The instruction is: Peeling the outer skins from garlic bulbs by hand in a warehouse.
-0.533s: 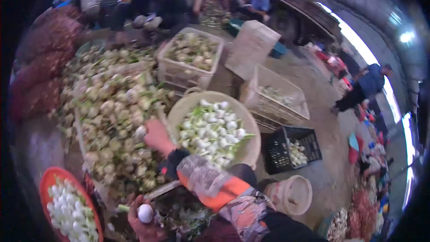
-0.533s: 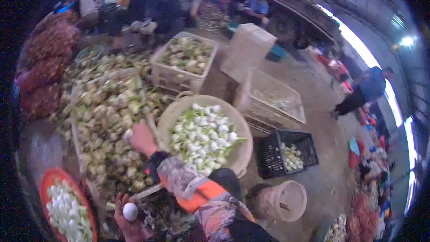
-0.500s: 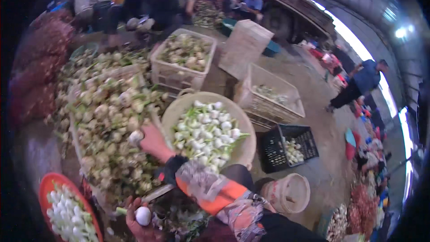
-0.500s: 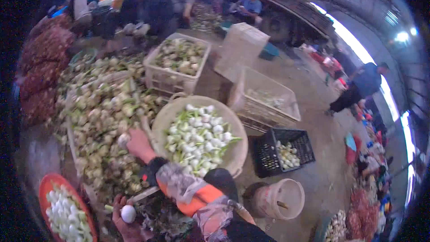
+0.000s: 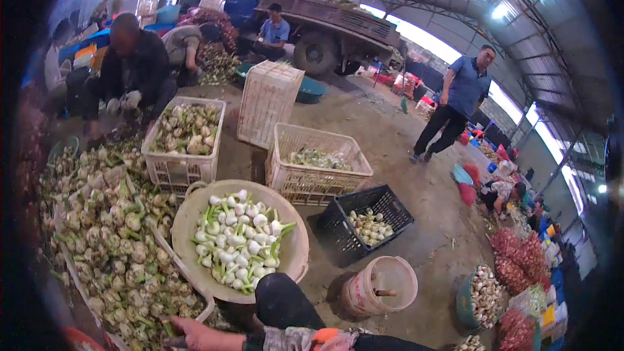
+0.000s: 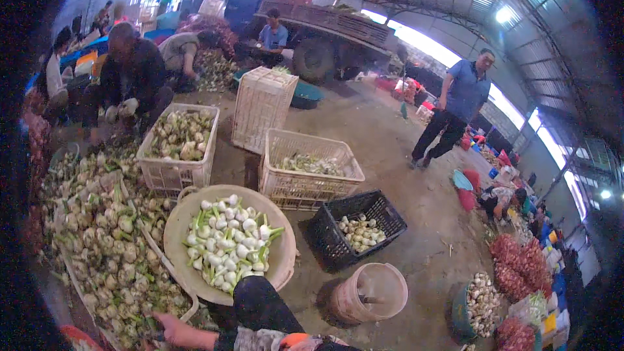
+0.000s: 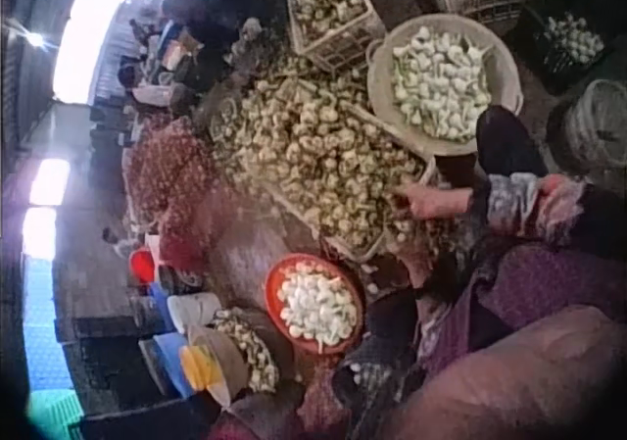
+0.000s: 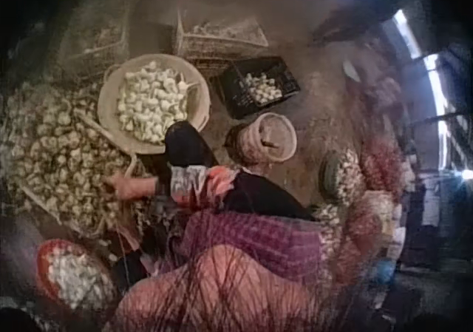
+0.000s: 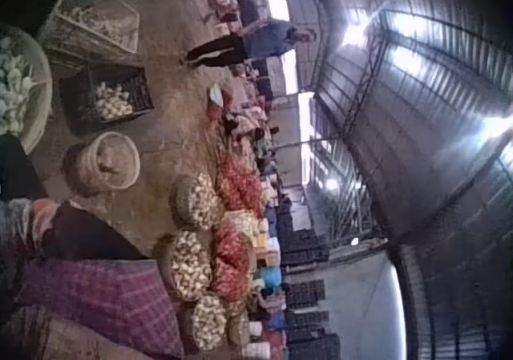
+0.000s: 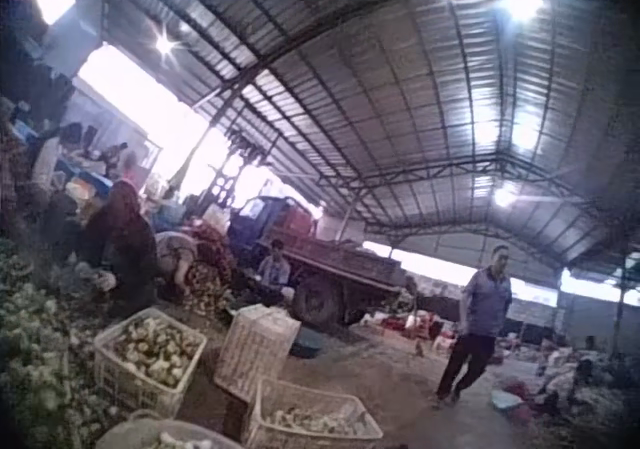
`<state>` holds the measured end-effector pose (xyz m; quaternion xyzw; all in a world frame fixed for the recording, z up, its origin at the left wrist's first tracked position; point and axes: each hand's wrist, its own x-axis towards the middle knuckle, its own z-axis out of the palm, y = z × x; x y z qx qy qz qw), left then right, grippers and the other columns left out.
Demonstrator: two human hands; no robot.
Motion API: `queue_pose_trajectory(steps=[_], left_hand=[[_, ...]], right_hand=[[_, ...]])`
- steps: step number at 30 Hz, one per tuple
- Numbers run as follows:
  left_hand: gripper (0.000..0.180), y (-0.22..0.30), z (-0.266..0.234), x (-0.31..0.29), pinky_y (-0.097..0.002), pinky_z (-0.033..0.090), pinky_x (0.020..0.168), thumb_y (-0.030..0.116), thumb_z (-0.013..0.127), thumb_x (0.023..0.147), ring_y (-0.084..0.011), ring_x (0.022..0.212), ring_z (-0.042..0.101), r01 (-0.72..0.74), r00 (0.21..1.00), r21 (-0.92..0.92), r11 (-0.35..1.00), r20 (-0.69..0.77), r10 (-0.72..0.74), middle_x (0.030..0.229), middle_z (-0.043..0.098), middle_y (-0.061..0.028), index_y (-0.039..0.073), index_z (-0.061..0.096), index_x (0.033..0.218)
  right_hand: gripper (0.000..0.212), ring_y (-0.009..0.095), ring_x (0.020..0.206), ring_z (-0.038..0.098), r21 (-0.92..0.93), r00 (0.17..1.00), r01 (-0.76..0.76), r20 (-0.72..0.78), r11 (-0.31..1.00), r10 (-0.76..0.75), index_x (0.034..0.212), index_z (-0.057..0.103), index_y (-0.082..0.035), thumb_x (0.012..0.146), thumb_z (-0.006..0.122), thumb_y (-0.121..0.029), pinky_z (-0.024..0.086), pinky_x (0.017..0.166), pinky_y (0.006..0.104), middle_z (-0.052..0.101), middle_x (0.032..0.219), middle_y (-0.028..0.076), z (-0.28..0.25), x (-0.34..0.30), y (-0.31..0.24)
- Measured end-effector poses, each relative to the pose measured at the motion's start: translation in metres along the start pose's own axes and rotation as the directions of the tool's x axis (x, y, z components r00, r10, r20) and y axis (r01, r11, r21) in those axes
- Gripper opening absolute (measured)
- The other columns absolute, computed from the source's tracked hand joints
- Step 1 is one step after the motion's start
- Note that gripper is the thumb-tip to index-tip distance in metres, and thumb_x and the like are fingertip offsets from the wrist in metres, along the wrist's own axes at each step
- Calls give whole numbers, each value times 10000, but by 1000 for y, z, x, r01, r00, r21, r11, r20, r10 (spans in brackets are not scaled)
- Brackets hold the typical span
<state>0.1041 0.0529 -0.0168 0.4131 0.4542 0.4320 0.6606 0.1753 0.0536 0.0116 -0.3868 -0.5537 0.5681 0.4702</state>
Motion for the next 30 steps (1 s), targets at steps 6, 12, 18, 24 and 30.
queue_pose_trajectory(steps=[6, 12, 18, 24, 30], left_hand=[[584, 3, 6, 0, -419, 539, 851, 341, 577, 909, -308, 1039, 599, 41, 999, -24, 999, -26, -41, 1265, 545, -159, 53, 409, 1389], [625, -8, 28, -8, -434, 549, 832, 416, 593, 881, -319, 998, 619, 105, 994, -55, 993, -9, -106, 1231, 575, -166, 60, 440, 1372], [671, -22, -26, -25, -448, 560, 814, 492, 609, 853, -331, 956, 640, 155, 964, -234, 960, -177, -199, 1197, 606, -174, 67, 470, 1354], [756, -27, -63, -66, -456, 570, 761, 663, 483, 844, -331, 959, 646, 383, 922, -867, 317, 380, -75, 1164, 632, -174, 81, 513, 1327], [594, -20, -68, -54, -440, 568, 692, 537, 478, 948, -296, 907, 654, 306, 934, -854, 420, 186, -304, 1123, 642, -160, 56, 534, 1292]], right_hand=[[458, 241, 658, 446, -180, 894, 340, -243, 923, -377, 944, 634, -102, 1006, 428, -507, 424, 688, 425, 531, 749, 95, 84, 10, 13], [426, 202, 611, 351, -150, 982, 172, 103, 974, -157, 762, 559, -106, 934, 502, -490, 404, 697, 455, 409, 638, 67, 42, 2, 95], [481, 317, 944, 583, -518, 998, 48, 61, 854, -19, 1179, 561, -26, 707, 615, -104, 477, 845, 397, 598, 1002, 191, -16, -26, 16], [456, 279, 949, 644, -449, 994, -73, -109, 890, 27, 1197, 602, 7, 743, 631, -15, 512, 843, 366, 662, 1040, 170, -27, -39, 2], [306, 210, 888, 671, 457, 841, -290, -298, 841, 452, 1135, 651, 29, 830, 629, 14, 541, 811, 340, 702, 1012, 120, -16, -37, -25]])
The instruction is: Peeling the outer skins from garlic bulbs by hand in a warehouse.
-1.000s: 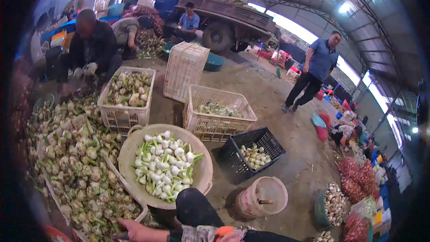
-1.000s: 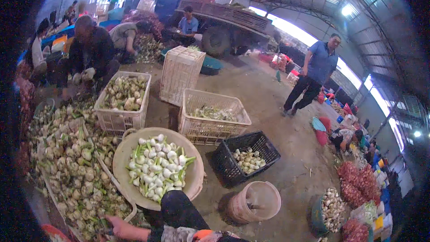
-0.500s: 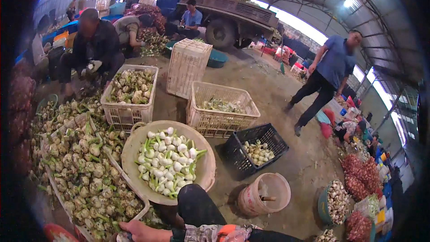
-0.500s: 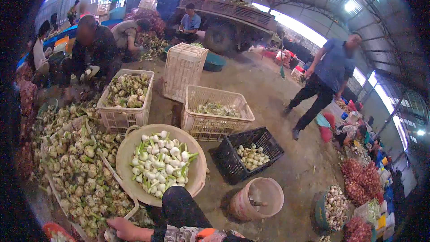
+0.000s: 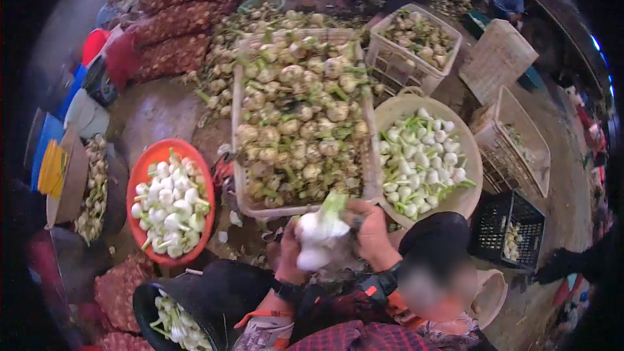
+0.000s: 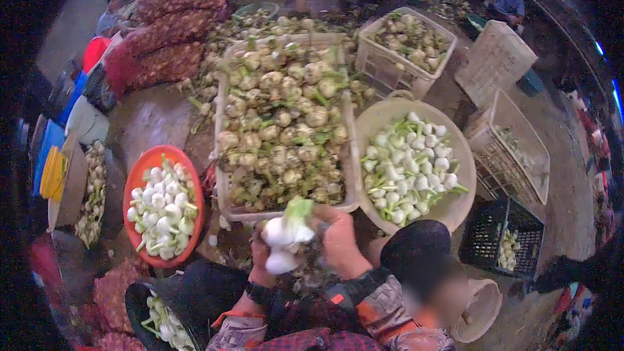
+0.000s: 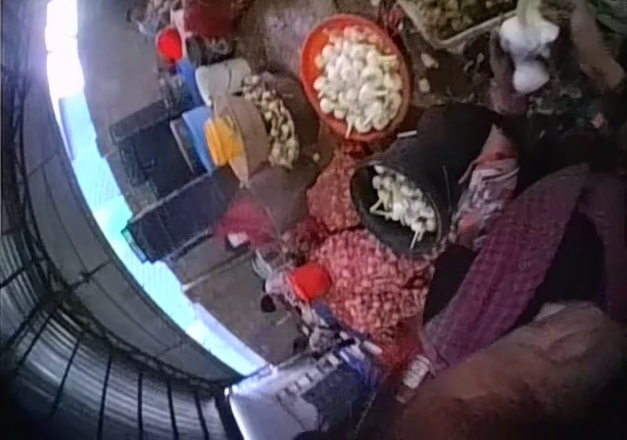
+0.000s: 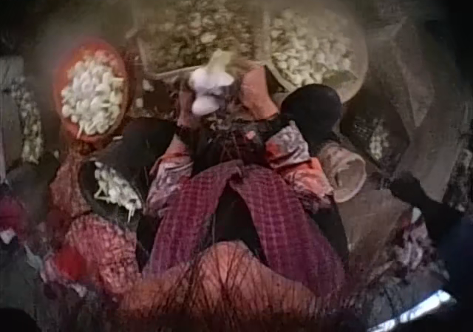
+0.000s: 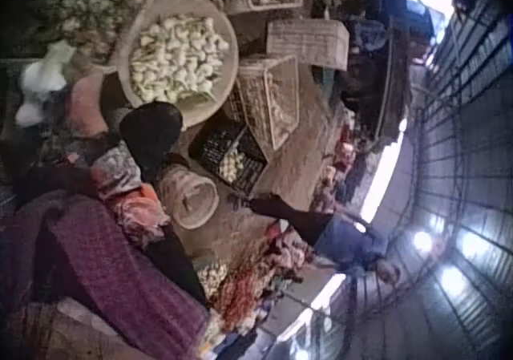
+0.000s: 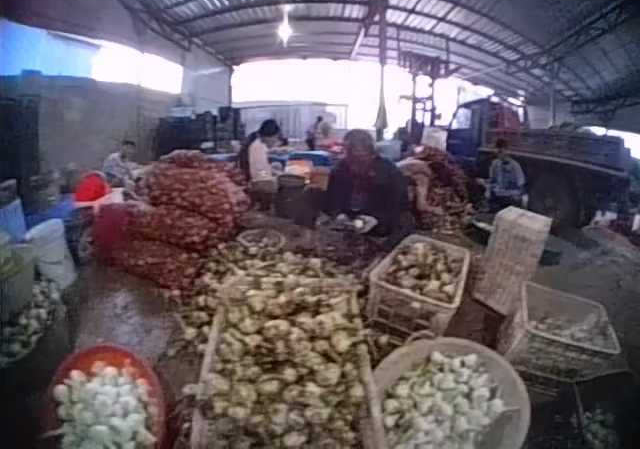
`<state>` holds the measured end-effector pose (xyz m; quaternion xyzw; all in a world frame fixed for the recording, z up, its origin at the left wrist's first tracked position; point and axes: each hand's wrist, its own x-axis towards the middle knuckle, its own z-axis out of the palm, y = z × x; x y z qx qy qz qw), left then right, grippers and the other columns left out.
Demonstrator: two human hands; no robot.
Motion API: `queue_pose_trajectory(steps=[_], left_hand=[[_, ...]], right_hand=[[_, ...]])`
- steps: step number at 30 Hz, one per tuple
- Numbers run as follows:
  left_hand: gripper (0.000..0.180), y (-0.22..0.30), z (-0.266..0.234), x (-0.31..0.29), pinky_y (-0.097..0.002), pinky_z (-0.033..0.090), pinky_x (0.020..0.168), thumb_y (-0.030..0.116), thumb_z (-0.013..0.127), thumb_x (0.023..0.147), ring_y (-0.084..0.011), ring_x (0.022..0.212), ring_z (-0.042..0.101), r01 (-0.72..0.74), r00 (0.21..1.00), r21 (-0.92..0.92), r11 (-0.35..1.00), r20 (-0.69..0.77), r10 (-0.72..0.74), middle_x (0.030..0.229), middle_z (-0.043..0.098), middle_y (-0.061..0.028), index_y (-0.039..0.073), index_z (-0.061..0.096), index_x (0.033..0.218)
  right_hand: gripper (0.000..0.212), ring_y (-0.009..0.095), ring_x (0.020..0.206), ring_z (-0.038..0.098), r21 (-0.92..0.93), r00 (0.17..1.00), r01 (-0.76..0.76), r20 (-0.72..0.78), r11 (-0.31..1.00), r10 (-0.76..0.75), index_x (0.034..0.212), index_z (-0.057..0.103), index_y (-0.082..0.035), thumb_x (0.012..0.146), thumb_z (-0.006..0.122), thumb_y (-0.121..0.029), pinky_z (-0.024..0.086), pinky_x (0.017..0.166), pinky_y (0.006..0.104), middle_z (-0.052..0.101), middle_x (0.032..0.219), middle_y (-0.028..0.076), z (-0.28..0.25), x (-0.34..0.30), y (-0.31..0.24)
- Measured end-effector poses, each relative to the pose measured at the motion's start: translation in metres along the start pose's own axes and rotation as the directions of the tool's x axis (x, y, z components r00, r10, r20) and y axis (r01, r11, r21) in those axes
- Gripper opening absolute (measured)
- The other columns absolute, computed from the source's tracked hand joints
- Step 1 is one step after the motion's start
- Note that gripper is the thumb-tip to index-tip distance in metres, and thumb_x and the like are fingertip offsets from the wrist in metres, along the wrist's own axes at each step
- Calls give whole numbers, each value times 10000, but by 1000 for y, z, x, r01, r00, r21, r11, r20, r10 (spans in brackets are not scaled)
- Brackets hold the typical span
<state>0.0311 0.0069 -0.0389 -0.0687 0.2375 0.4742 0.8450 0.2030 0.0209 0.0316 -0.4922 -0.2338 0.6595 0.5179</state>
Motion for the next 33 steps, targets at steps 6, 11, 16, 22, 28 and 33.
queue_pose_trajectory(steps=[6, 11, 16, 22, 28, 33], left_hand=[[327, -15, 50, -21, -288, 556, 754, 148, 679, 908, -167, 864, 659, -333, 815, 654, 679, -162, 557, 989, 667, -88, 2, 596, 1188], [348, -24, 60, -20, -266, 547, 731, 91, 730, 875, -127, 848, 655, -381, 762, 760, 526, -64, 644, 1033, 680, -69, -8, 615, 1188], [250, -8, 24, -13, -262, 530, 658, 153, 758, 861, -105, 763, 632, -422, 760, 688, 591, -88, 644, 908, 684, -52, 5, 678, 1046], [171, 3, 42, -33, -289, 521, 661, 116, 773, 831, -139, 763, 645, -423, 808, 658, 623, -37, 588, 887, 686, -54, 19, 698, 950], [129, 6, 52, -32, -330, 516, 700, 51, 767, 771, -228, 785, 655, -412, 570, 866, -282, 487, 662, 858, 683, -103, 20, 716, 885], [150, 8, 54, -34, -349, 515, 705, 31, 769, 731, -274, 775, 647, -412, 510, 771, -486, 637, 579, 836, 672, -121, 24, 716, 871]], right_hand=[[272, 153, 884, 668, -702, 851, 480, 227, 526, -473, 1124, 656, 49, 858, 599, 34, 536, 798, 298, 722, 1011, 103, -12, -4, 2], [317, 201, 874, 681, -309, 981, 193, 88, 931, -174, 1149, 644, 60, 838, 582, 60, 551, 804, 331, 712, 998, 118, 2, -14, 11], [294, 234, 882, 669, 329, 988, -98, 146, 939, 52, 1100, 634, 71, 813, 571, 73, 557, 778, 342, 686, 1030, 153, -19, 16, -10], [321, 295, 953, 656, -738, 979, 90, -58, 669, -196, 1086, 635, 30, 784, 526, 20, 525, 837, 412, 673, 1068, 160, -73, 51, -22], [494, 365, 984, 619, -820, 805, 568, 538, 67, -249, 1215, 585, -8, 721, 585, -4, 515, 831, 421, 640, 1033, 186, -16, -4, -11], [352, 302, 765, 627, -749, 726, 584, 654, -312, -210, 1055, 584, -14, 710, 625, -73, 518, 664, 401, 601, 832, 128, 5, -8, -6]])
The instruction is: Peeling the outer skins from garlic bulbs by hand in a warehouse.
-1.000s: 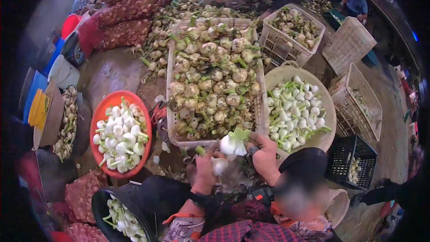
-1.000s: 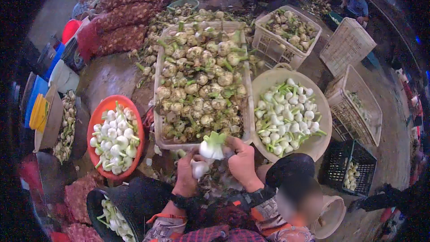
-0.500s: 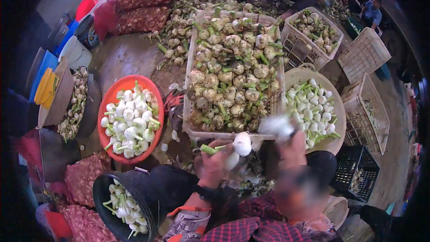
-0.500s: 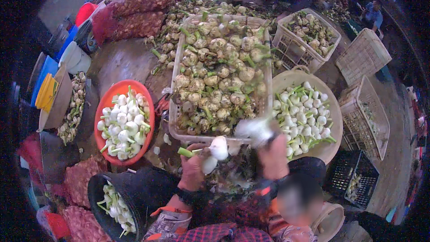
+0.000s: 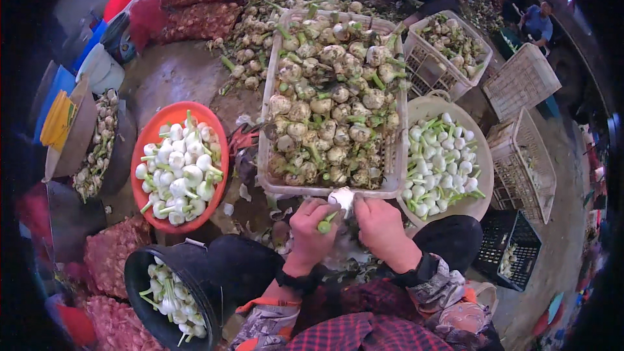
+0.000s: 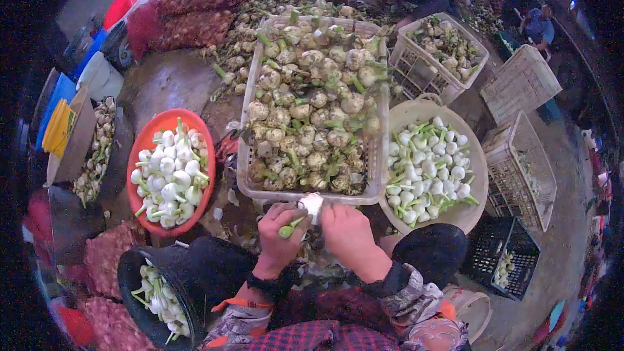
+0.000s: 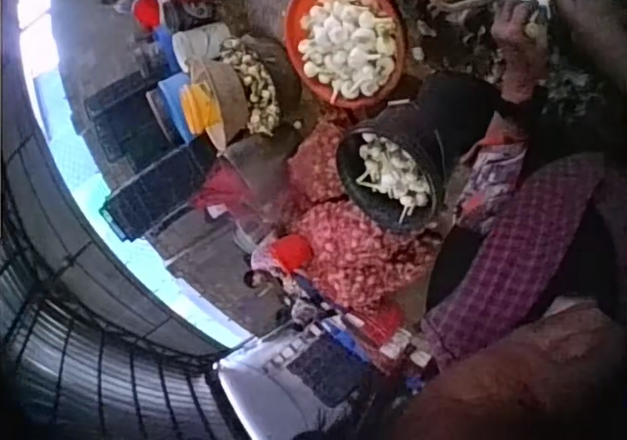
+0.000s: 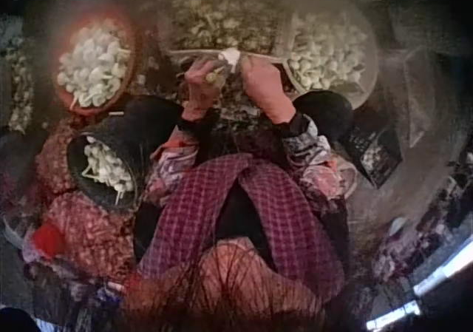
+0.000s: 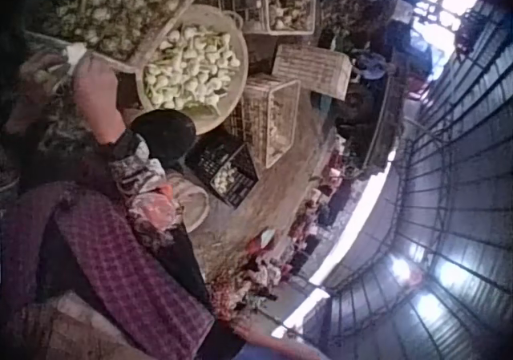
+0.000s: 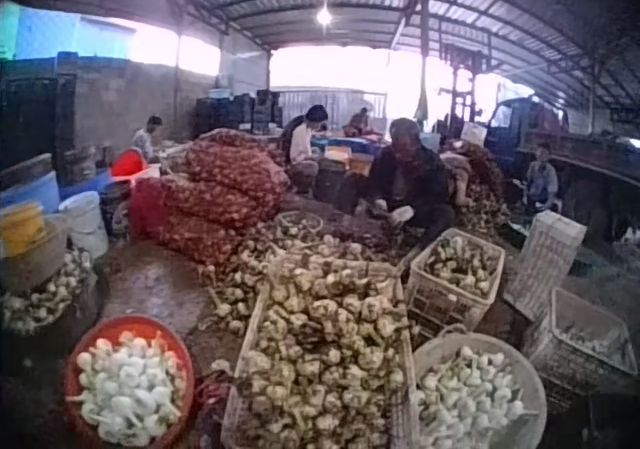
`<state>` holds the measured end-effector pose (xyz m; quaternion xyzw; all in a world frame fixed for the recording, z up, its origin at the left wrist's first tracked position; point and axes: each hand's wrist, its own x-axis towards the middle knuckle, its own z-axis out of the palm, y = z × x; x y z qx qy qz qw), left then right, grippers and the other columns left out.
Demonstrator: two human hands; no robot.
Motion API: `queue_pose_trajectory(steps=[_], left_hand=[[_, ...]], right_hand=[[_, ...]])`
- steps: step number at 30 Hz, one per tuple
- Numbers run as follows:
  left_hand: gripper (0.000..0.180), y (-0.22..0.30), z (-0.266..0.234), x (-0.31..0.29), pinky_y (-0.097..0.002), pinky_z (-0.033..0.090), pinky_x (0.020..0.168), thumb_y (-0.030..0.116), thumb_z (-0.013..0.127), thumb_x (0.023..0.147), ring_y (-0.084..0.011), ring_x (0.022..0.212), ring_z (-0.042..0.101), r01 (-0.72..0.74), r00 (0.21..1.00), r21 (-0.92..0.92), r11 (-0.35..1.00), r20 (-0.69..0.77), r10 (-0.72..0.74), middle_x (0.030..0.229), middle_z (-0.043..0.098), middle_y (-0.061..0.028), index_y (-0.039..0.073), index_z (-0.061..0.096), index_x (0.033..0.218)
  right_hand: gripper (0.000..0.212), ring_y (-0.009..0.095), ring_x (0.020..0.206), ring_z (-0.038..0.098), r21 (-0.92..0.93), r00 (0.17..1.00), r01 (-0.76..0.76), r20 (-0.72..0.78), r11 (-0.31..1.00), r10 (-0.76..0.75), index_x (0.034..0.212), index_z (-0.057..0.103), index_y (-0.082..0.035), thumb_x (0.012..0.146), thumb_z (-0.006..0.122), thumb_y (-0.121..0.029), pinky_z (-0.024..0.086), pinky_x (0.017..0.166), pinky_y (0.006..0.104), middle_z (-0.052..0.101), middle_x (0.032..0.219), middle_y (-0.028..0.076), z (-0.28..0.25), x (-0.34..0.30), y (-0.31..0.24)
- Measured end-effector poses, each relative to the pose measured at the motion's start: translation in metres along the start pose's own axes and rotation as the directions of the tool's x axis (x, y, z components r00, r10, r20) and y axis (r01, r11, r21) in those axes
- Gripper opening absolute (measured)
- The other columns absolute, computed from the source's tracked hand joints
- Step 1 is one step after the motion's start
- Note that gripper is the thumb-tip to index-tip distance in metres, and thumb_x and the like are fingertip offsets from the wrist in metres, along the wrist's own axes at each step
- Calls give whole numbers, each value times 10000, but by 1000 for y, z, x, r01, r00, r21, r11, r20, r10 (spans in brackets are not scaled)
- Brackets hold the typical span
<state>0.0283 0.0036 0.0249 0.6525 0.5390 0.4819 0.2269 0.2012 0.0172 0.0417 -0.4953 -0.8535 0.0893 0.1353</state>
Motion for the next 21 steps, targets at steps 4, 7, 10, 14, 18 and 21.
queue_pose_trajectory(steps=[4, 7, 10, 14, 18, 21], left_hand=[[147, -4, 2, 2, -352, 515, 698, 26, 773, 727, -264, 782, 648, -15, 999, -12, 1000, 49, 16, 823, 666, -107, 29, 708, 859], [125, -12, -3, -3, -349, 527, 709, 20, 757, 762, -233, 797, 650, 158, 987, -267, 951, 43, -152, 859, 666, -83, 41, 691, 866], [116, -18, -6, -5, -346, 549, 765, 47, 707, 854, -189, 862, 661, 382, 873, -715, 586, 71, -482, 922, 673, -67, 35, 672, 964], [230, -25, -4, -6, -359, 564, 841, 117, 600, 961, -203, 970, 668, 372, 658, -927, -52, 303, -690, 1046, 671, -74, 43, 605, 1178], [244, -30, -8, -9, -363, 560, 873, 159, 561, 981, -228, 1021, 659, 429, 609, -882, -194, 441, -659, 1136, 660, -99, 33, 603, 1186], [247, -34, 2, -9, -369, 559, 884, 162, 549, 985, -233, 1028, 659, 452, 604, -844, -288, 527, -598, 1132, 661, -103, 25, 602, 1184]], right_hand=[[259, 321, 747, 638, -44, 989, -116, 82, 992, 120, 924, 572, -39, 688, 656, -102, 518, 654, 422, 611, 829, 136, 7, 8, 9], [220, 356, 788, 646, 30, 942, -329, 83, 944, 326, 906, 571, -36, 706, 646, -89, 514, 670, 457, 637, 846, 166, 20, 14, 32], [174, 378, 816, 654, 43, 872, -475, 157, 879, 463, 902, 590, -34, 738, 620, -82, 514, 686, 484, 662, 844, 186, 32, -5, 55], [219, 384, 871, 671, -119, 690, -295, 660, 948, 298, 958, 648, -65, 747, 629, -120, 532, 747, 479, 689, 875, 179, 40, -42, 47], [403, 336, 990, 660, 239, 811, -385, 549, 892, 203, 1179, 634, -79, 777, 662, -95, 522, 851, 420, 684, 1035, 182, 7, -31, 35], [455, 246, 1002, 649, 812, 947, -295, 176, 504, 270, 1283, 585, -53, 839, 680, -88, 505, 889, 365, 676, 1055, 155, -21, 5, 27]])
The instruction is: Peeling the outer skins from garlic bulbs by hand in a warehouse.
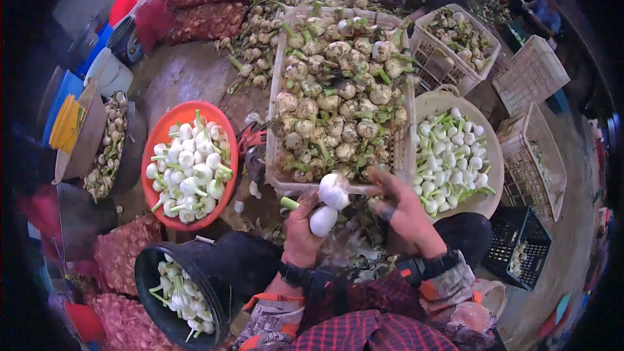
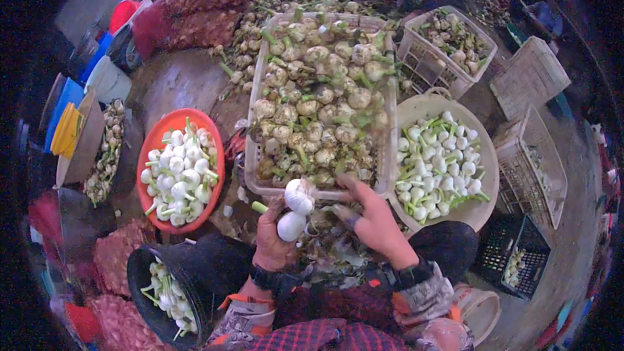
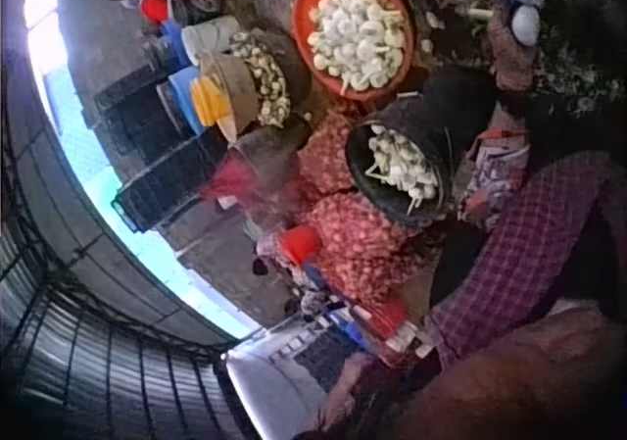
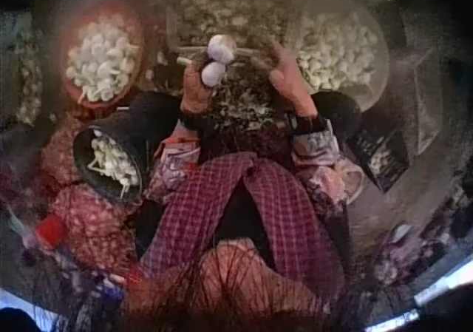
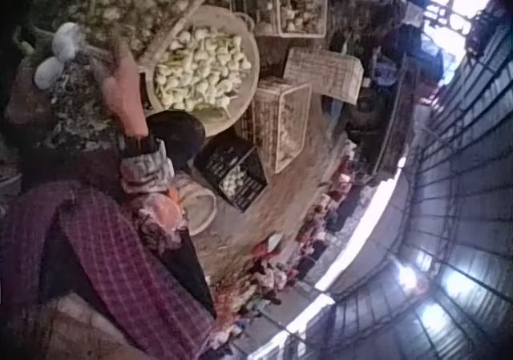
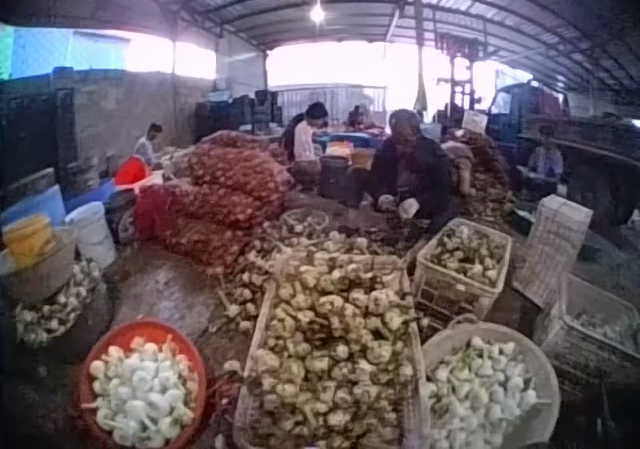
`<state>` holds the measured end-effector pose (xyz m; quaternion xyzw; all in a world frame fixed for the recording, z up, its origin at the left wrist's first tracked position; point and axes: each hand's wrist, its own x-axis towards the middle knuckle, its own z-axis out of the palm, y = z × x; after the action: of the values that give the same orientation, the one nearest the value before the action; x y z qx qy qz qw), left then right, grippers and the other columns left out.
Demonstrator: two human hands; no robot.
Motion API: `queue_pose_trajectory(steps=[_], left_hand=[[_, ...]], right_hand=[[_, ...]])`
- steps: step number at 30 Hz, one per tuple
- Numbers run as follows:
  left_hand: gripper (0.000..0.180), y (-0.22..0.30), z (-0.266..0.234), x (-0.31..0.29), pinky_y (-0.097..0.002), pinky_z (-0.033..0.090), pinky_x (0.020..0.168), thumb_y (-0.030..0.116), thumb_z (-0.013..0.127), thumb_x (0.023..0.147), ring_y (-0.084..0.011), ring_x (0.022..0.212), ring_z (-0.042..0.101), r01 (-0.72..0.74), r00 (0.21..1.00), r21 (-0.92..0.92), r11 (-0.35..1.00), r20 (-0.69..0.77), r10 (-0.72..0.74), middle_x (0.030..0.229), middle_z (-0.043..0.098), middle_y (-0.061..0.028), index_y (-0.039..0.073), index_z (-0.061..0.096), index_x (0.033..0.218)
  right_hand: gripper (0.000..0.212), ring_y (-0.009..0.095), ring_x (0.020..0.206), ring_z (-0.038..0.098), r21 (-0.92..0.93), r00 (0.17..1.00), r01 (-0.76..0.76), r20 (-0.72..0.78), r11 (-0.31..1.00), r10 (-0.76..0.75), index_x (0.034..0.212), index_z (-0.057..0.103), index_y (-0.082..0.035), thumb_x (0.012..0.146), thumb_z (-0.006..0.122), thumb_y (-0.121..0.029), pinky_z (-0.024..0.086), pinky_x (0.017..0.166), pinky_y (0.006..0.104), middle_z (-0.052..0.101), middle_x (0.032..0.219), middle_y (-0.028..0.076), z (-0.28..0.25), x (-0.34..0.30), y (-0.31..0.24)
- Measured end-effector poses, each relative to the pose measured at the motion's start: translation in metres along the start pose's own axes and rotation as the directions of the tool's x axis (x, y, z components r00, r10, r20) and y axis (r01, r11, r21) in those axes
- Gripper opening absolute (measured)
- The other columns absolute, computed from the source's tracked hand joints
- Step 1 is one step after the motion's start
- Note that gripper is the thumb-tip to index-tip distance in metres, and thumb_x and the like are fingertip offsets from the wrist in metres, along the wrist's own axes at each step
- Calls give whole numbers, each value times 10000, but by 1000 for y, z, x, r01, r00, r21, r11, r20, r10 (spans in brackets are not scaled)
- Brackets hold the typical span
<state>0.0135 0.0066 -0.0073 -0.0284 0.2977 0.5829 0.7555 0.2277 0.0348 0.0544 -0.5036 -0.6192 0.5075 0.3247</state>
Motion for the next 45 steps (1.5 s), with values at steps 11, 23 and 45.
queue_pose_trajectory(steps=[11, 23, 45], left_hand=[[285, 11, -19, 7, -392, 600, 813, 219, 557, 979, -249, 1001, 676, 15, 1000, -57, 998, 1, -15, 1126, 665, -126, 20, 603, 1177], [249, -11, 10, -3, -359, 587, 732, 239, 557, 984, -208, 873, 684, 1, 993, 66, 998, -118, 7, 1013, 684, -80, 55, 615, 1139], [216, -15, 15, -10, -301, 558, 656, 116, 677, 886, -174, 787, 676, 17, 996, 466, 885, -88, 28, 960, 687, -81, 20, 639, 1075]], right_hand=[[105, 134, 806, 633, 358, 912, -255, 397, 898, 100, 907, 692, -4, 843, 682, -87, 532, 733, 327, 673, 844, 50, 11, -15, -18], [389, 350, 856, 643, -416, 925, 269, -141, 869, -354, 1078, 634, -22, 692, 649, 20, 530, 705, 406, 634, 959, 153, 37, -9, -5], [723, 305, 1187, 573, -20, 957, -189, 218, 982, 189, 1413, 444, -47, 763, 747, -138, 446, 1014, 400, 597, 1273, 181, -3, -24, 15]])
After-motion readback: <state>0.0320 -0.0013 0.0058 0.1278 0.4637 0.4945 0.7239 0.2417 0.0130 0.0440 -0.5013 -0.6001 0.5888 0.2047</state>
